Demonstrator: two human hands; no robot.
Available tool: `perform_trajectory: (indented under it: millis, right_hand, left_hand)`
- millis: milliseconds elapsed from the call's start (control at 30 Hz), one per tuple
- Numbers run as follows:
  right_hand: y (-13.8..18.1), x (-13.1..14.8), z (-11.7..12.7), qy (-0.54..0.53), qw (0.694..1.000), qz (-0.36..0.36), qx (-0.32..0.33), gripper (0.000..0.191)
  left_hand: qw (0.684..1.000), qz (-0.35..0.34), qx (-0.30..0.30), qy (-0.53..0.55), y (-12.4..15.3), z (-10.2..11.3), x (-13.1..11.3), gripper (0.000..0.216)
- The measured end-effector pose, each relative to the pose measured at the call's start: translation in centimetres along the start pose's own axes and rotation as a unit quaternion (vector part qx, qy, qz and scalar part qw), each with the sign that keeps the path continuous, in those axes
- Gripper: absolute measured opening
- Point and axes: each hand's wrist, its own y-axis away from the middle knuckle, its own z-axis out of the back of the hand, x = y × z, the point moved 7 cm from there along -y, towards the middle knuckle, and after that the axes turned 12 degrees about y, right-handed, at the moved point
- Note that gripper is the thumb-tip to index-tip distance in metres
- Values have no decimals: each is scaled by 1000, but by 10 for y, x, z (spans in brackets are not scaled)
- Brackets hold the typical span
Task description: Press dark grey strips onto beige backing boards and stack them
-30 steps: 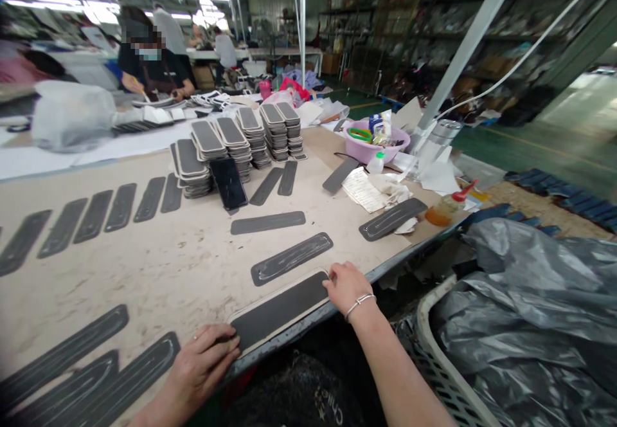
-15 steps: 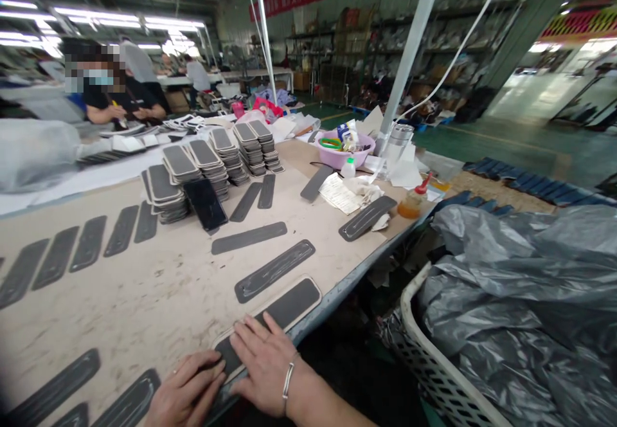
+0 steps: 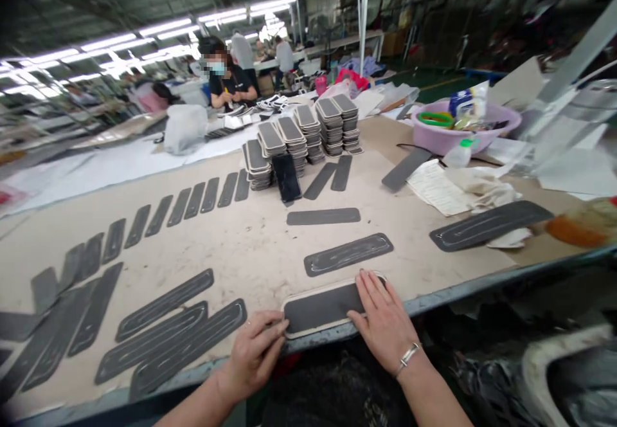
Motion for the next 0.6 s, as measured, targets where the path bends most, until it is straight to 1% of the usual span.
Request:
perform_trajectory:
  millis: [67,133,167,200,267,333,400,467,533,567,600]
  right_hand:
    - [0,1,0,1,1000,6,-10,69]
    - [1,1,0,5,1000,11,-19,69]
    - [2,1,1,7,1000,13,-23,69]
    - [2,1,1,9,999,16,-28,68]
    - [3,1,1,11,999,23,-32,66]
    - [3,1,0,13,999,29,-35,65]
    - [2,1,0,15,999,30,-33,66]
    - [1,1,0,17,999,26,-28,67]
    - [1,0,0,19,999,21,-18,67]
    - [0,0,0,19,1000,20,-12,68]
    - [0,1,0,18,1000,17,-6,68]
  left_hand:
    - [1000,-17,12,-19,-1,-7,-16,37]
    - [996,-51,72,-31,-11,-26,-38,43]
    - [991,-61,110,-37,-19,-38,-48,48]
    - [987,-56,147,-42,-28,-51,-55,55]
    - [980,-42,189,-49,-46,-67,-63,65]
    - [978,-33,200,-48,-59,-72,-63,65]
    - [983,-25,179,-39,-61,-62,-52,56]
    - [992,-9,121,-26,-53,-39,-32,43]
    - [999,14,47,-14,-40,-9,-8,31]
    - [999,27,27,-11,-32,1,3,26]
    - [999,36,22,-7,-23,9,12,23]
